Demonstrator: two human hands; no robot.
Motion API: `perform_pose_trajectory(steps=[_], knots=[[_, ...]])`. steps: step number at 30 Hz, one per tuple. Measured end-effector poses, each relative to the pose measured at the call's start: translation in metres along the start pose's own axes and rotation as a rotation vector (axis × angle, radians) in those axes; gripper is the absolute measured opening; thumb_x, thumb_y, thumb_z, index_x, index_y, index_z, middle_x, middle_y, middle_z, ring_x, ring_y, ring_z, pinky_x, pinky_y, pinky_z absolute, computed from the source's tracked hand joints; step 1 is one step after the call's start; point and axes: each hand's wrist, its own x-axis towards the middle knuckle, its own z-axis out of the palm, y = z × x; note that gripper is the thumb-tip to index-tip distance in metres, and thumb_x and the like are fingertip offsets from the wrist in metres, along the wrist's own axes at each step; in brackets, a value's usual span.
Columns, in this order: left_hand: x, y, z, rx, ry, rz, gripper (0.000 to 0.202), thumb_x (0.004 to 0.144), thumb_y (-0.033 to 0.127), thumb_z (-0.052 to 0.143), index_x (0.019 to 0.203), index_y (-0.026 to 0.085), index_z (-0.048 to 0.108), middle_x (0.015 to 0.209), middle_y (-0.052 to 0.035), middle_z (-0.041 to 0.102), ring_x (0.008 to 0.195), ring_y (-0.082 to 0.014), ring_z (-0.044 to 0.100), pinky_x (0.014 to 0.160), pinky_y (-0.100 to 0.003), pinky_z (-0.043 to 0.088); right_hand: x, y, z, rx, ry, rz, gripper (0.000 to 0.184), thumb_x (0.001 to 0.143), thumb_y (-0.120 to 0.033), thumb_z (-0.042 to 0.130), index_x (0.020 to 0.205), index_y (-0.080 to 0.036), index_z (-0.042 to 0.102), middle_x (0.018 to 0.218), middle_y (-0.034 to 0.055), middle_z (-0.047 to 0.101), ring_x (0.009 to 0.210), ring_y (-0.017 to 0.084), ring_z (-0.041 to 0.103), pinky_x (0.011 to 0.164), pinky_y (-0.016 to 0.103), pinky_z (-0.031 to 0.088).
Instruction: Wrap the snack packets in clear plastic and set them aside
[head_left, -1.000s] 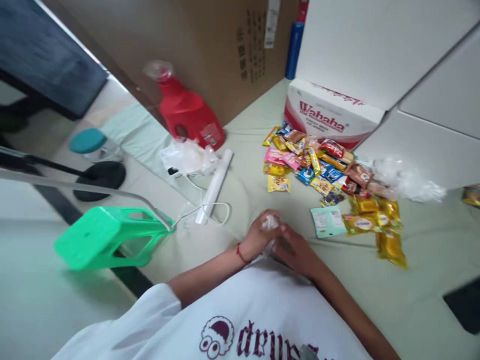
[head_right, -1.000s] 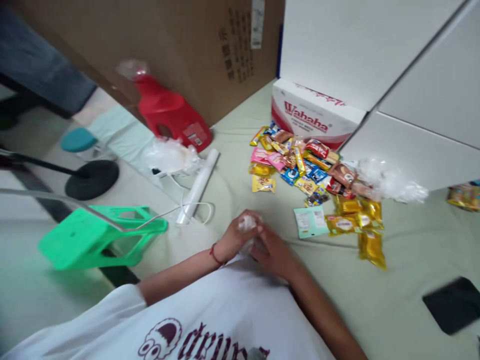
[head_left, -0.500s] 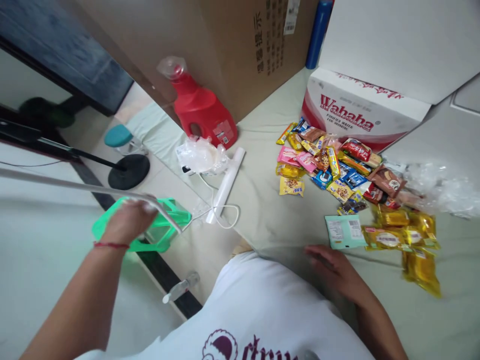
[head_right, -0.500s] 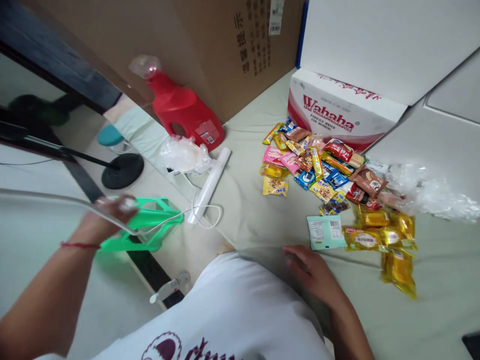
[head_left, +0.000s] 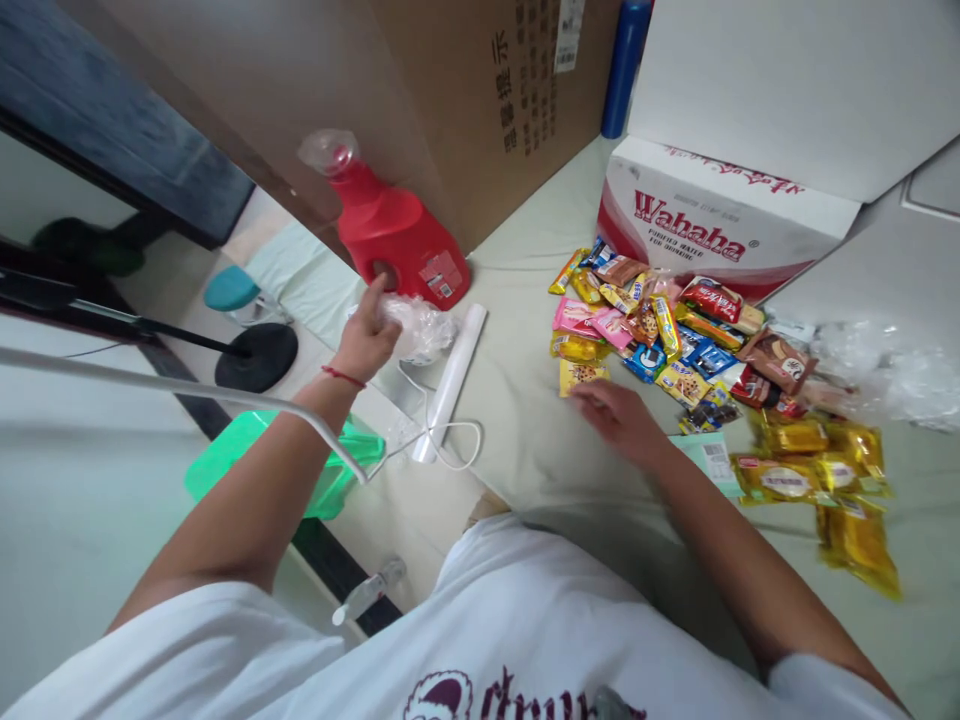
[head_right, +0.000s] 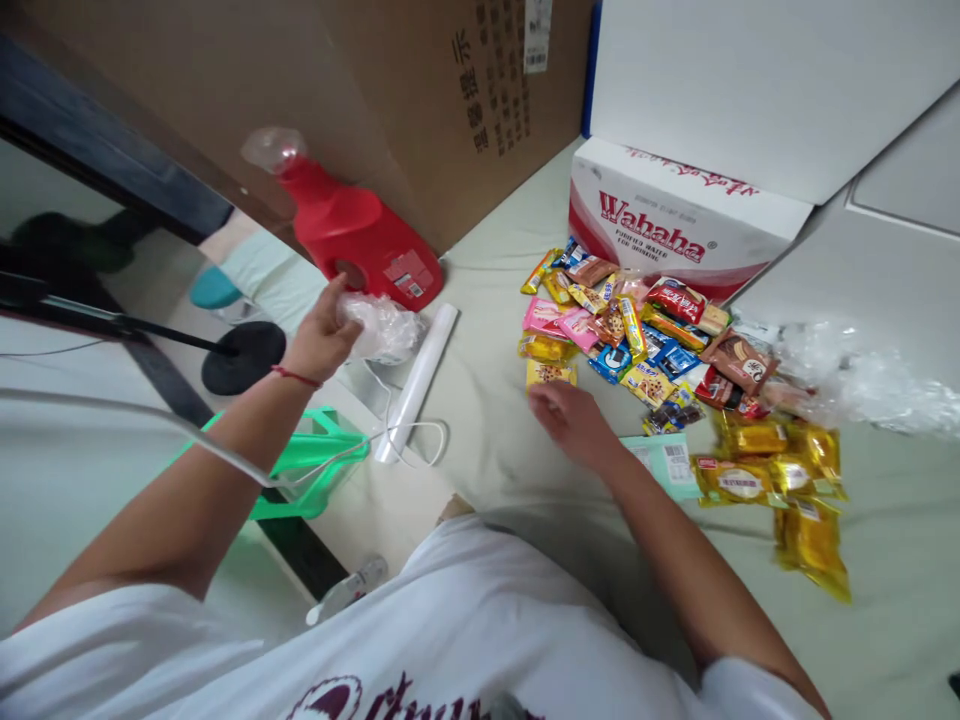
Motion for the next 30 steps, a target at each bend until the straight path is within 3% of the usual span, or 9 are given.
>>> perform_pose_trajectory(steps=[3, 6, 9, 11, 17, 20, 25, 27, 30], knots=[[-0.01, 0.01, 0.009, 0.079, 0.139, -0.075, 0.061, 0.077, 0.026, 0.074, 0.134, 0.016, 0.053, 0.141, -0.0147, 0.051, 0.135, -0.0307, 0.046, 0.118, -0.05, 0.04, 0.086, -0.014, 0.046, 0.01, 0.115, -0.074, 0.05, 0.091, -0.041, 0.068, 0.137, -0.019, 0.064, 0.134, 0.0151, 0.064, 0.083, 0.019, 0.069, 0.096, 0.039, 0.055], [-0.015, 0.024, 0.02, 0.232, 0.119, -0.085, 0.042, 0.079, 0.032, 0.077, 0.113, 0.013, 0.063, 0.12, -0.0108, 0.058, 0.127, -0.0318, 0.047, 0.117, -0.052, 0.035, 0.154, -0.03, 0.103, 0.1, 0.068, -0.125, 0.077, 0.082, -0.035, 0.081, 0.152, -0.022, 0.052, 0.151, 0.0155, 0.051, 0.08, 0.015, 0.068, 0.095, 0.035, 0.055], [-0.015, 0.026, 0.018, 0.286, 0.046, -0.03, 0.033, 0.091, 0.037, 0.063, 0.112, 0.011, 0.068, 0.107, -0.0068, 0.061, 0.12, -0.0272, 0.052, 0.114, -0.046, 0.035, 0.187, -0.036, 0.143, 0.076, -0.031, -0.063, 0.044, 0.084, -0.017, 0.076, 0.127, -0.022, 0.071, 0.116, 0.0062, 0.072, 0.087, 0.018, 0.069, 0.094, 0.033, 0.053], [-0.012, 0.018, 0.009, 0.243, 0.002, 0.009, 0.034, 0.095, 0.032, 0.05, 0.112, 0.013, 0.071, 0.105, -0.0075, 0.065, 0.113, -0.0242, 0.057, 0.11, -0.041, 0.041, 0.19, -0.033, 0.154, 0.099, -0.04, -0.02, 0.022, 0.089, -0.011, 0.065, 0.105, -0.022, 0.076, 0.093, 0.0011, 0.074, 0.087, 0.018, 0.07, 0.092, 0.032, 0.053], [-0.004, -0.006, -0.01, 0.248, -0.192, 0.117, 0.032, 0.083, 0.029, 0.056, 0.105, 0.014, 0.074, 0.113, -0.0127, 0.071, 0.108, -0.0277, 0.063, 0.106, -0.042, 0.048, 0.17, -0.026, 0.138, 0.305, 0.073, -0.013, 0.019, 0.095, -0.017, 0.053, 0.097, -0.022, 0.072, 0.081, -0.0018, 0.071, 0.077, 0.015, 0.069, 0.083, 0.028, 0.054], [-0.001, 0.0, -0.004, 0.4, -0.192, 0.107, 0.026, 0.082, 0.023, 0.054, 0.098, 0.015, 0.073, 0.111, -0.0147, 0.072, 0.109, -0.0308, 0.062, 0.103, -0.045, 0.048, 0.169, -0.033, 0.135, 0.336, 0.082, 0.032, 0.017, 0.092, -0.015, 0.053, 0.094, -0.022, 0.069, 0.078, -0.0025, 0.069, 0.077, 0.015, 0.067, 0.083, 0.028, 0.054], [0.004, 0.022, 0.006, 0.645, -0.292, 0.021, 0.027, 0.085, 0.016, 0.049, 0.099, 0.014, 0.071, 0.113, -0.0175, 0.07, 0.1, -0.0318, 0.065, 0.082, -0.04, 0.049, 0.178, -0.05, 0.133, 0.427, 0.25, 0.024, 0.01, 0.091, -0.017, 0.052, 0.092, -0.022, 0.061, 0.089, -0.0007, 0.069, 0.086, 0.015, 0.065, 0.085, 0.028, 0.052], [0.008, 0.028, 0.01, 0.709, -0.367, 0.008, 0.027, 0.086, 0.015, 0.047, 0.098, 0.013, 0.071, 0.112, -0.0192, 0.069, 0.098, -0.0318, 0.067, 0.081, -0.039, 0.048, 0.178, -0.056, 0.12, 0.484, 0.323, -0.024, 0.007, 0.091, -0.021, 0.053, 0.093, -0.022, 0.059, 0.088, -0.0005, 0.068, 0.083, 0.015, 0.064, 0.083, 0.028, 0.052], [0.021, 0.03, 0.019, 0.727, -0.441, 0.0, 0.026, 0.09, 0.02, 0.047, 0.096, 0.011, 0.071, 0.11, -0.0213, 0.07, 0.101, -0.0339, 0.068, 0.083, -0.039, 0.047, 0.163, -0.059, 0.083, 0.557, 0.479, -0.112, 0.008, 0.092, -0.029, 0.055, 0.096, -0.023, 0.059, 0.085, -0.0013, 0.065, 0.076, 0.014, 0.061, 0.074, 0.027, 0.05]])
